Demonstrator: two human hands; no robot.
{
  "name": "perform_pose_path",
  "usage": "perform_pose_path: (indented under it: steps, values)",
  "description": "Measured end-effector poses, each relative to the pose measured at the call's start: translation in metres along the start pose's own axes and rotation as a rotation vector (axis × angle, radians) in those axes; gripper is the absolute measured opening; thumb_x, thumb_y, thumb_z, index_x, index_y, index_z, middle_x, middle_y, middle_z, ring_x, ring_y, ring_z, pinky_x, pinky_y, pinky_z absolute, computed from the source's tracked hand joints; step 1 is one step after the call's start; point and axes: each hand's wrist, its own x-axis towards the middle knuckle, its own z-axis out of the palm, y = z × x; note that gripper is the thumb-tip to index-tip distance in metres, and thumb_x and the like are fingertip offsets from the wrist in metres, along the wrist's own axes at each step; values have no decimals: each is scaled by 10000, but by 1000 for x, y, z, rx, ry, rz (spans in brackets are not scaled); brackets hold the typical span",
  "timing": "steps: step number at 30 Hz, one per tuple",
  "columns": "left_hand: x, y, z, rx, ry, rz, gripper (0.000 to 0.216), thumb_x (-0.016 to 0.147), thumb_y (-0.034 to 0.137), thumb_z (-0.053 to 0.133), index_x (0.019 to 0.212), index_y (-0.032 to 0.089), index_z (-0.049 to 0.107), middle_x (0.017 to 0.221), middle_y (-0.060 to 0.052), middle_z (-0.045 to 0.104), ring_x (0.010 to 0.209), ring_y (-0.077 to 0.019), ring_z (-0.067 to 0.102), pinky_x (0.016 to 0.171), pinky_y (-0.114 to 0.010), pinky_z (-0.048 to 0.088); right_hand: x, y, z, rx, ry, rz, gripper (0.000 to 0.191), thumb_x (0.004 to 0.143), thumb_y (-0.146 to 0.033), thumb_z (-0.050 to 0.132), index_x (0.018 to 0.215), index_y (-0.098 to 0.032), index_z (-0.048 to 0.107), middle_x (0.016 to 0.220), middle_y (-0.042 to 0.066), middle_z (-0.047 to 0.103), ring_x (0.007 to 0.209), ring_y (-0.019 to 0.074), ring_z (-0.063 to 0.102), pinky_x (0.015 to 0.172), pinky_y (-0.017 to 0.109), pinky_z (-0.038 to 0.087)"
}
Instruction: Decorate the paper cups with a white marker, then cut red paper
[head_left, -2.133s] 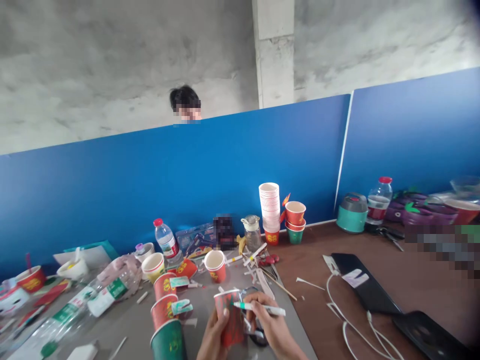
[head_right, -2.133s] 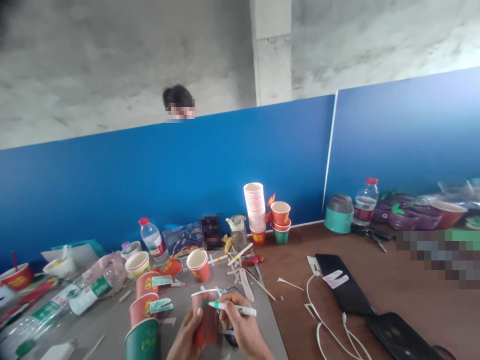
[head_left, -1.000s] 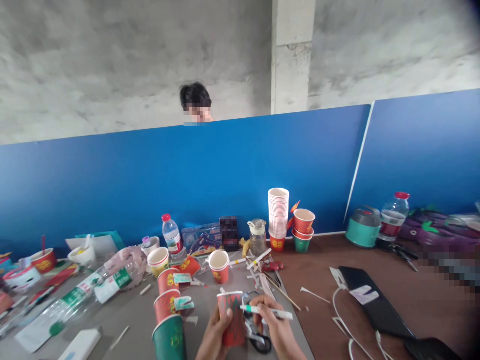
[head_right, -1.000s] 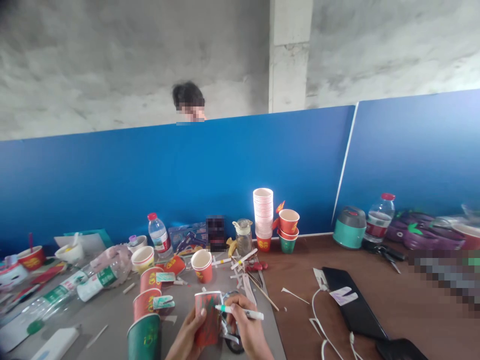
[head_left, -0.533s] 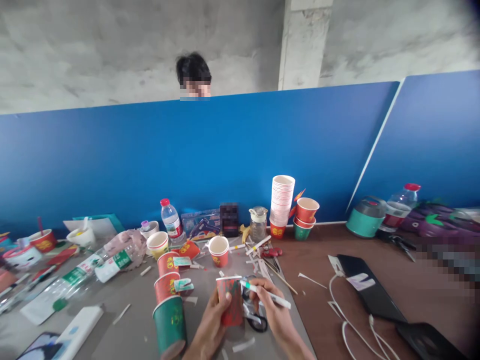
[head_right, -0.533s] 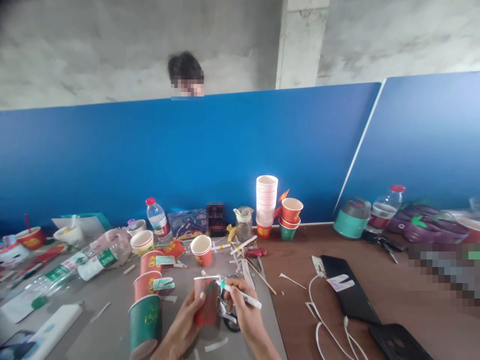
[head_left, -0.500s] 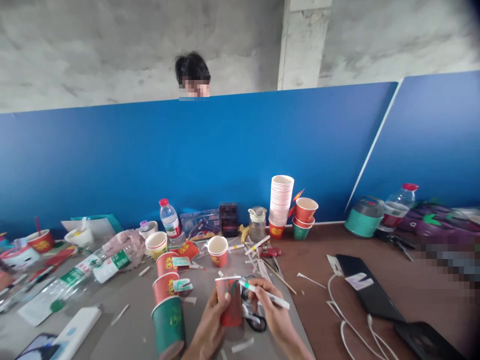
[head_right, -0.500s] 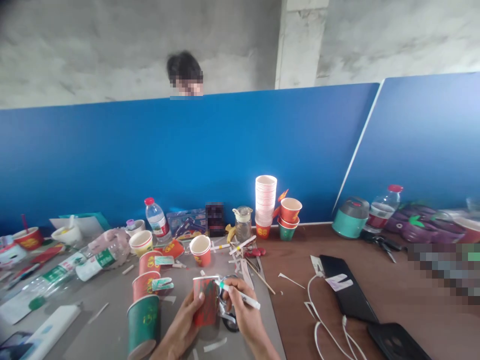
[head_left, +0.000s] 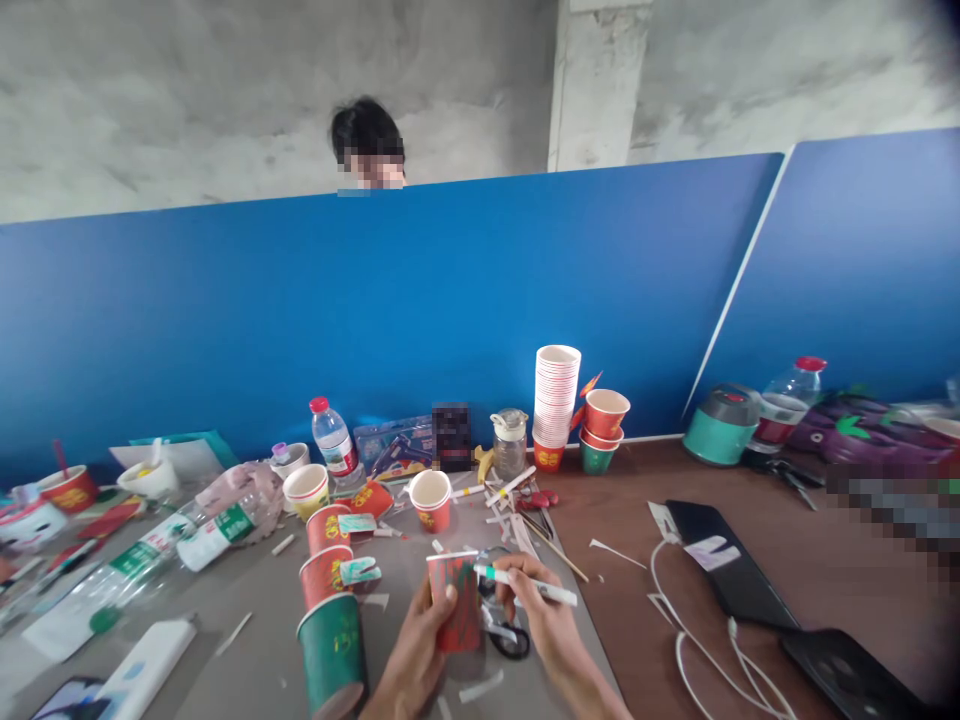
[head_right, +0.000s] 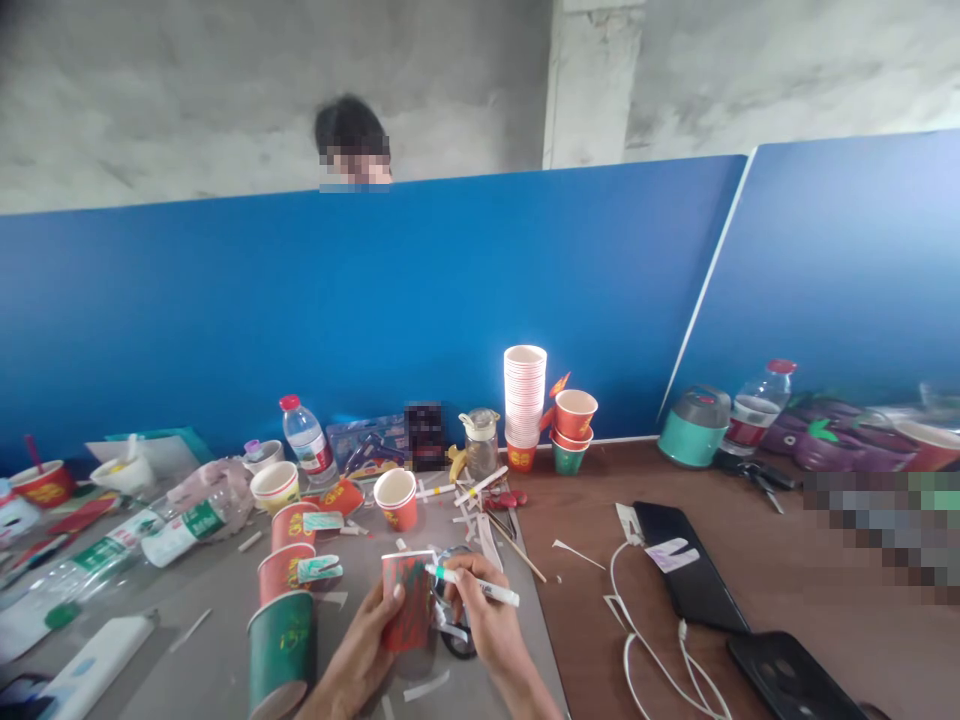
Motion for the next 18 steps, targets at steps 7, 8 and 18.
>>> perform_pose_path:
  steps: [7, 8, 18]
  values:
    - [-1, 0, 0, -11, -19, 6, 435, 560, 328, 804, 941, 155, 687, 864, -96, 722, 722, -188, 657, 694, -280, 500, 1, 2, 0, 10, 18, 18, 291, 719, -441, 621, 703, -151, 638, 516, -19, 551, 427, 94, 456, 439, 205, 369]
    - [-1, 0, -1, -13, -16, 7, 431, 562, 325, 804, 942, 157, 687, 871, -94, 722, 725, -188, 657, 697, -282, 500, 0, 2, 0, 6, 31, 19, 298, 717, -448, 621, 708, -151, 640, 522, -16, 556, 426, 96, 457, 438, 208, 368]
    - [0, 0, -1, -11, -22, 12, 414, 573, 328, 796, 933, 155, 687, 866, -95, 720, 718, -186, 655, 688, -277, 496, 1, 3, -1, -2, 51, 6, 298, 727, -443, 615, 740, -146, 644, 554, -3, 576, 436, 107, 468, 449, 219, 373]
